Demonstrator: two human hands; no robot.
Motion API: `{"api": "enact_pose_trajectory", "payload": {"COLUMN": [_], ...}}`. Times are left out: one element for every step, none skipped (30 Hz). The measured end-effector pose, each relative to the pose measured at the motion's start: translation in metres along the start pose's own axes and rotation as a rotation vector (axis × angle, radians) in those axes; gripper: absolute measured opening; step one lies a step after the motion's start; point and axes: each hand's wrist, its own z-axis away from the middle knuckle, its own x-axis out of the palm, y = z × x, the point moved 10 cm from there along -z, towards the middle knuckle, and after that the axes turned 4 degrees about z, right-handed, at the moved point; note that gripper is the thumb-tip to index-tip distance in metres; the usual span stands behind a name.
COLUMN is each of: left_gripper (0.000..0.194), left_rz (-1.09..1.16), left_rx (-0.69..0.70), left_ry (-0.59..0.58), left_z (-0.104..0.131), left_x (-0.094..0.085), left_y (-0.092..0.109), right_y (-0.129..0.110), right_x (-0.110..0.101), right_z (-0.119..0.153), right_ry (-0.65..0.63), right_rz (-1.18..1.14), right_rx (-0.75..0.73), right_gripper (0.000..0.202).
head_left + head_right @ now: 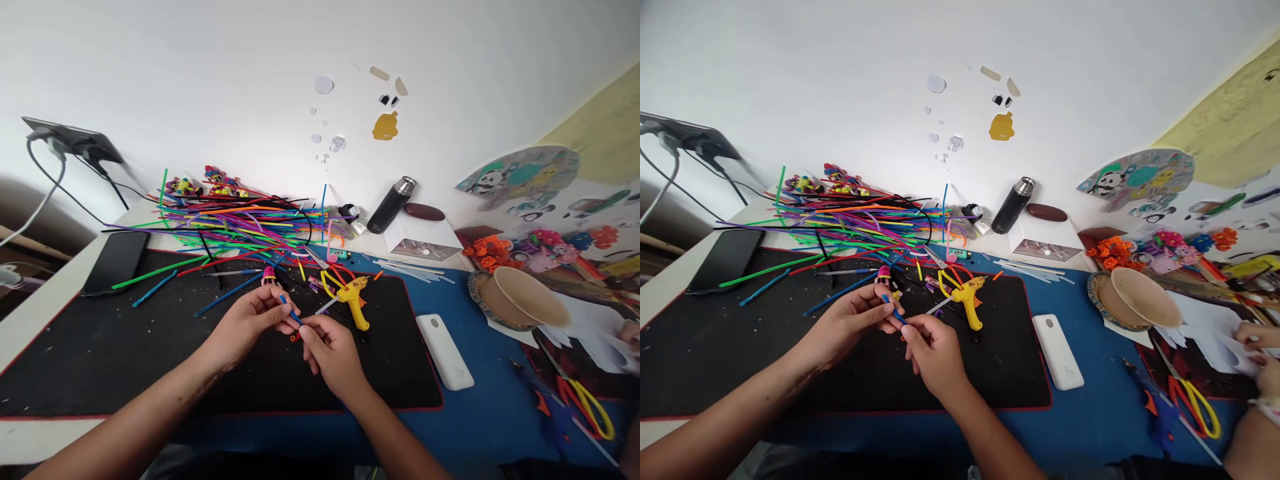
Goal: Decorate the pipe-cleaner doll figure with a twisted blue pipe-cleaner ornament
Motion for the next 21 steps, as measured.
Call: {"api": "enact_pose_trajectory", "payload": {"left_gripper": [0.037,0.035,0.034,0.034,0.033,0.031,0.028,0.025,0.023,0.021,0.021,0.021,0.020,0.020,0.018,0.016,0.014,0.012,0.011,0.009,0.008], "left_rz": [-0.029,-0.074,-0.121,-0.179,-0.249,-0.338,-0.455,-0.591,-0.730,-0.855,-0.964,-1.053,-1.117,-1.161,-1.185,-1.197,-1.201,-1.203,-1.205,-1.209,-1.216], "left_rx": [0.019,0.029,0.046,0.063,0.089,0.123,0.157,0.203,0.263,0.323,0.388,0.451,0.509,0.557,0.601,0.640,0.680,0.717,0.747,0.774,0.791], "left_ry": [0.003,-0.011,-0.008,-0.013,-0.015,-0.014,-0.023,-0.038,-0.051,-0.075,-0.095,-0.111,-0.113,-0.100,-0.076,-0.041,-0.009,0.012,0.018,0.010,-0.004], "left_z": [0.001,0.002,0.003,0.005,0.006,0.009,0.011,0.013,0.016,0.019,0.021,0.024,0.027,0.029,0.031,0.034,0.037,0.040,0.044,0.047,0.050], "left_x": [-0.003,-0.005,-0.009,-0.012,-0.015,-0.018,-0.019,-0.019,-0.018,-0.014,-0.011,-0.007,-0.004,-0.003,-0.002,-0.002,-0.002,-0.001,0.000,0.002,0.004], "left_y": [0.003,0.007,0.012,0.018,0.025,0.032,0.039,0.045,0.052,0.056,0.059,0.060,0.061,0.061,0.061,0.062,0.062,0.062,0.061,0.059,0.056], "right_y": [-0.002,-0.005,-0.009,-0.014,-0.017,-0.020,-0.023,-0.025,-0.027,-0.028,-0.029,-0.028,-0.027,-0.025,-0.022,-0.018,-0.014,-0.011,-0.008,-0.006,-0.005], "right_x": [-0.001,-0.003,-0.004,-0.005,-0.007,-0.008,-0.010,-0.012,-0.014,-0.015,-0.016,-0.016,-0.016,-0.014,-0.012,-0.009,-0.006,-0.002,0.000,0.002,0.004], "right_z": [-0.001,-0.002,-0.002,-0.003,-0.003,-0.004,-0.004,-0.004,-0.004,-0.005,-0.005,-0.006,-0.007,-0.007,-0.007,-0.008,-0.007,-0.007,-0.007,-0.007,-0.007], "right_ry": [0.010,0.015,0.014,0.014,0.014,0.014,0.014,0.018,0.021,0.025,0.029,0.027,0.023,0.015,-0.003,-0.023,-0.045,-0.066,-0.081,-0.089,-0.090], "right_rz": [0.026,0.056,0.094,0.136,0.174,0.211,0.246,0.278,0.305,0.327,0.342,0.350,0.352,0.348,0.338,0.327,0.317,0.309,0.301,0.293,0.284], "right_rx": [0.002,-0.010,-0.030,-0.053,-0.072,-0.087,-0.102,-0.116,-0.128,-0.137,-0.143,-0.145,-0.141,-0.134,-0.117,-0.097,-0.078,-0.061,-0.050,-0.045,-0.044], "right_gripper": [0.038,0.036,0.033,0.032,0.030,0.029,0.029,0.028,0.028,0.027,0.027,0.027,0.026,0.026,0.026,0.026,0.026,0.027,0.027,0.027,0.027]}}
